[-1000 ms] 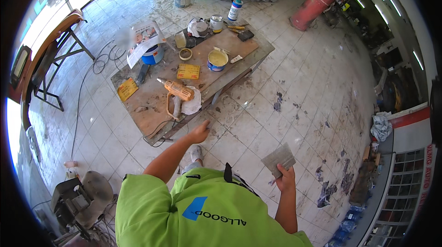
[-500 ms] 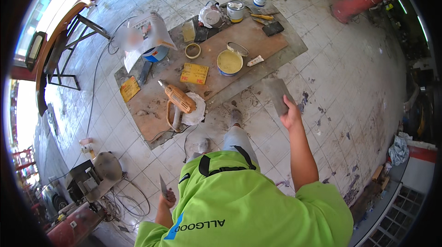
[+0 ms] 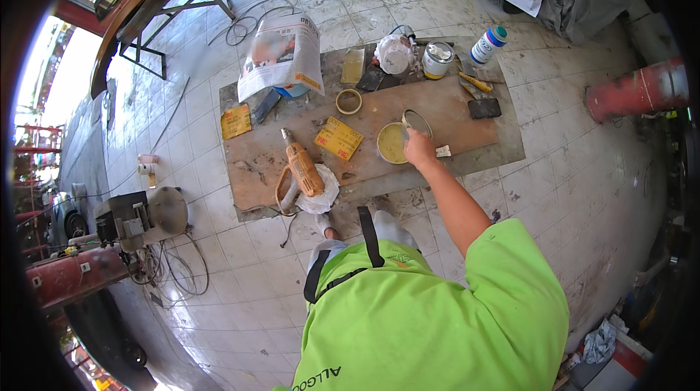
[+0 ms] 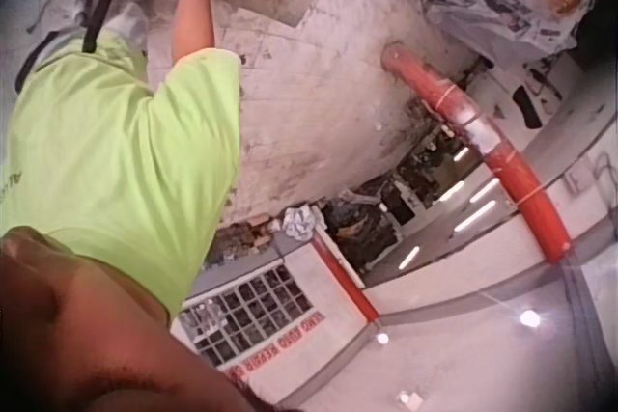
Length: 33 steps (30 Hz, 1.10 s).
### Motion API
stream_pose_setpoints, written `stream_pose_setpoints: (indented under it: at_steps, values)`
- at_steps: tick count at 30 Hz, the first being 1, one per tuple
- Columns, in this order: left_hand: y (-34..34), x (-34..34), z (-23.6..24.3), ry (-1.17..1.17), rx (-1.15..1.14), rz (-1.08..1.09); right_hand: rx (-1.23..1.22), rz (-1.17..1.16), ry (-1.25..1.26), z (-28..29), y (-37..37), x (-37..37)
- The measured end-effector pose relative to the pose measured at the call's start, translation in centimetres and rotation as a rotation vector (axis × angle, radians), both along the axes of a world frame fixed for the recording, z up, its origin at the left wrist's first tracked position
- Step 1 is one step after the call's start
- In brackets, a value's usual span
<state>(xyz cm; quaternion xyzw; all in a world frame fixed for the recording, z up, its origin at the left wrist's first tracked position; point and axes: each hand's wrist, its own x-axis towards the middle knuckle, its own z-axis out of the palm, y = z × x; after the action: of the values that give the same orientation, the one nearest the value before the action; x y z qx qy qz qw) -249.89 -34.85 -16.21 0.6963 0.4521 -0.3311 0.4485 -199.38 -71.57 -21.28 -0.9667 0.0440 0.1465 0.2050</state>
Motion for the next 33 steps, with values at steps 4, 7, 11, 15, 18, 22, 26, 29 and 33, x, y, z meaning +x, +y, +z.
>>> stream_pose_setpoints:
  at_steps: [4,7,11,15,18,22,26,29,33]
  values:
    - [2.5,-2.3,-0.8,0.067,0.091,-0.092,0.064,-0.007,-0.038,-3.0,0.8,1.0]
    - [6.2,0.2,-2.2,0.007,0.274,-0.303,0.11,-0.031,-0.131,-0.5,-0.7,1.4]
    - [10.4,8.5,-2.4,-0.451,0.723,-0.142,0.238,-0.003,-0.137,7.0,-1.5,-0.1]
    - [10.6,22.2,5.5,-0.838,0.438,0.0,0.24,-0.014,-0.294,12.5,-2.7,-2.4]
    - [9.6,28.4,6.5,-0.983,0.404,-0.038,0.27,-0.022,-0.325,16.7,-1.8,-3.2]
    - [5.4,34.9,6.6,-0.997,0.207,-0.058,0.203,-0.012,-0.365,17.8,-1.2,-4.4]
    - [0.9,37.1,6.8,-0.907,0.124,-0.216,0.055,0.11,-0.205,13.8,0.8,-3.9]
    - [-0.3,36.0,7.3,-0.926,0.258,-0.353,-0.101,0.096,-0.025,11.0,2.5,-3.2]
    - [3.1,32.7,6.4,-1.02,0.248,-0.223,-0.173,0.114,0.036,6.3,2.4,-1.7]
